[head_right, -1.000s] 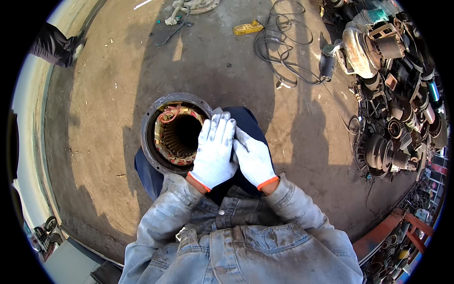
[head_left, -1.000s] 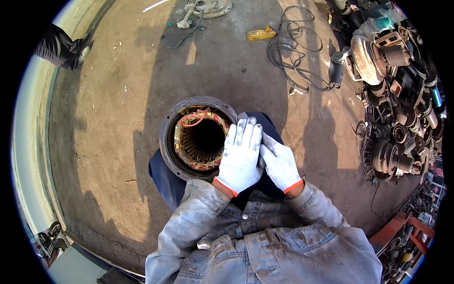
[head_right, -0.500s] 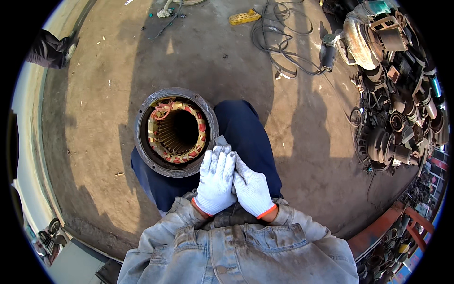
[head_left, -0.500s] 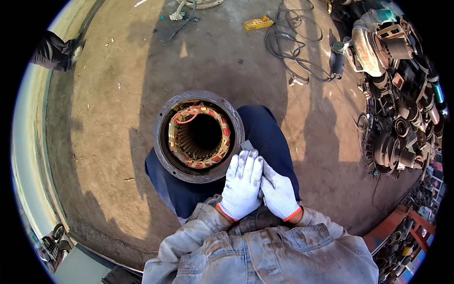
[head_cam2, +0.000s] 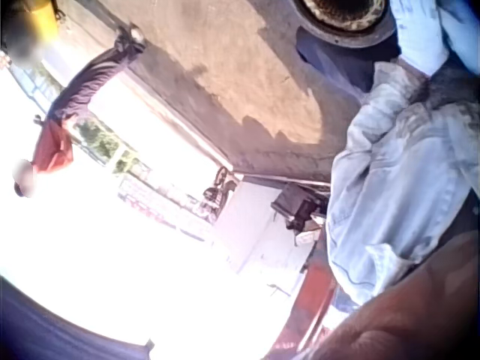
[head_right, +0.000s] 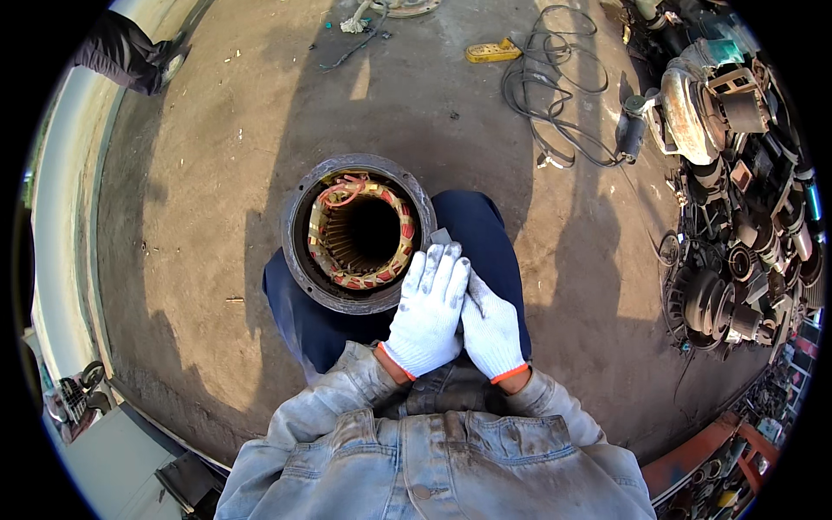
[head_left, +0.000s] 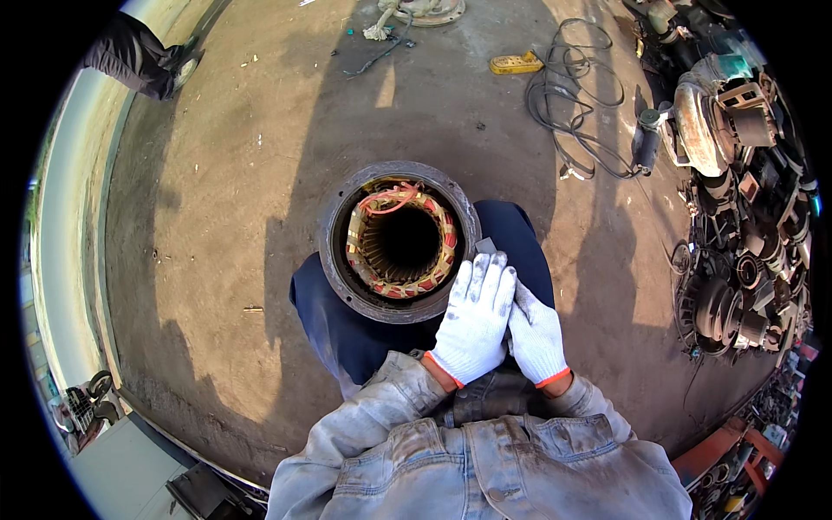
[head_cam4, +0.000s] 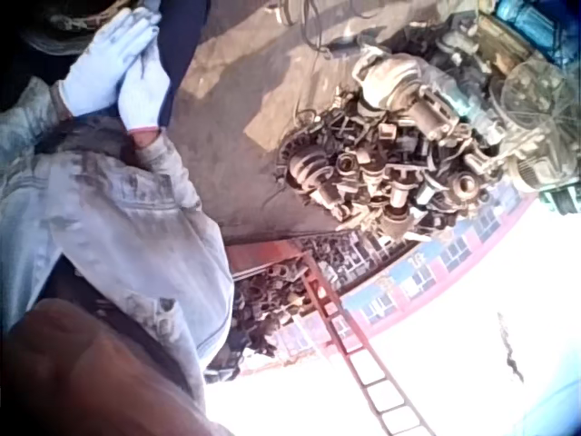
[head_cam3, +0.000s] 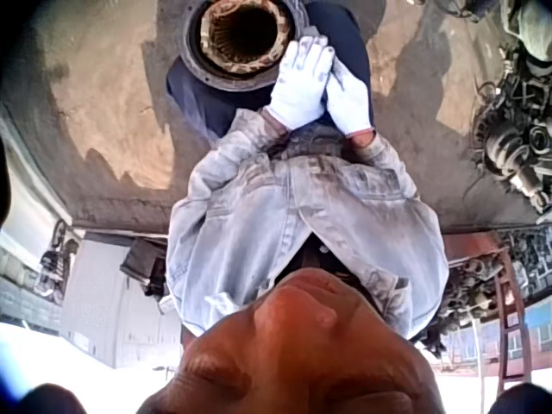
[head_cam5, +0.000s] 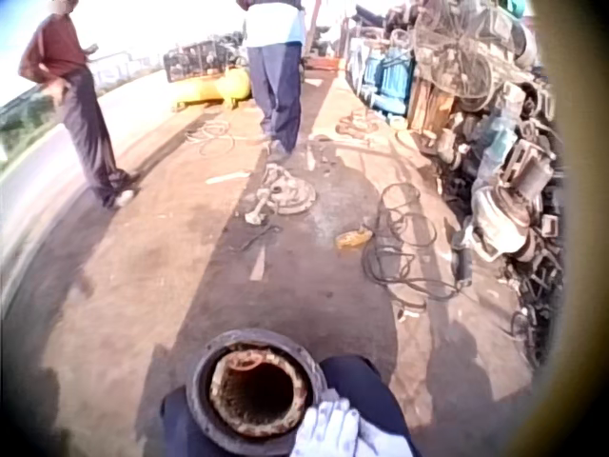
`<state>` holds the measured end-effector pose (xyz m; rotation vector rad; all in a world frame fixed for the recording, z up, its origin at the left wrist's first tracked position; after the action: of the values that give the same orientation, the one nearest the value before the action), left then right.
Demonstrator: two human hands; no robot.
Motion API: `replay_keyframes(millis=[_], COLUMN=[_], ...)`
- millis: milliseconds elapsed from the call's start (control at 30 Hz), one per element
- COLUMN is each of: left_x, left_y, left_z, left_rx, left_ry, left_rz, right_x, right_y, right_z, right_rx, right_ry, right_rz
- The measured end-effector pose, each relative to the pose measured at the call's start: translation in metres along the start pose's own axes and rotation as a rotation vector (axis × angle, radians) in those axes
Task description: The person sits on the ground and uses a metal file to scrape and smooth the inner surface of a motor stator resting on their lap. They rotate the stator periodically to access different sections while filing.
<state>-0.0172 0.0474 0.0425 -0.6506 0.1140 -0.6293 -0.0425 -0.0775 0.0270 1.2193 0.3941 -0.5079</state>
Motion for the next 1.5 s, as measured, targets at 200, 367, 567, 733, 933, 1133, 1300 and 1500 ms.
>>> replay_keyframes(millis=[200, 367, 567, 733, 933, 1133, 1300, 1500], left_x=[0.057, 0.004, -0.089, -0.110, -0.103, -0.077, -0.071, -0.076], left_y=[0.039, 0.016, -0.003, 0.006, 0.000, -0.005, -0.010, -0.015], left_z=[0.026, 0.055, 0.040, 0.051, 0.061, 0.022, 0.014, 0.010], left_rx=[0.090, 0.144, 0.131, 0.007, -0.048, -0.020, -0.052, -0.072], left_ry=[-0.075, -0.160, -0.098, -0.162, -0.193, 0.009, 0.036, -0.059], left_rz=[-0.028, 0.000, -0.081, -0.006, -0.052, 0.064, 0.108, 0.186], right_x=[0.057, 0.004, -0.022, -0.036, -0.026, -0.009, 0.005, 0.010], right_y=[0.026, 0.024, 0.024, 0.037, 0.053, 0.068, 0.082, 0.098], right_z=[0.007, 0.009, -0.014, -0.020, -0.004, 0.027, 0.017, 0.004], right_rx=[0.133, 0.262, -0.422, -0.734, -0.910, -1.171, -1.216, -1.273], right_ry=[0.012, 0.399, 0.955, 0.700, 0.503, 0.462, 0.535, 0.632], right_rz=[0.076, -0.162, 0.402, 0.715, 0.817, 0.799, 0.863, 0.917])
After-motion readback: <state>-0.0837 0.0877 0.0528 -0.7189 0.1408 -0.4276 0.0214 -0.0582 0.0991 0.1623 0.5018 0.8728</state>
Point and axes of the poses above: each hand's wrist, its own x-axis towards the middle knuckle, its own z-axis out of the back of the hand, y = z × x, the point moved 7 cm from there along x, towards the middle knuckle, and after that the axes turned 1 degree about y, right-handed, at the moved point
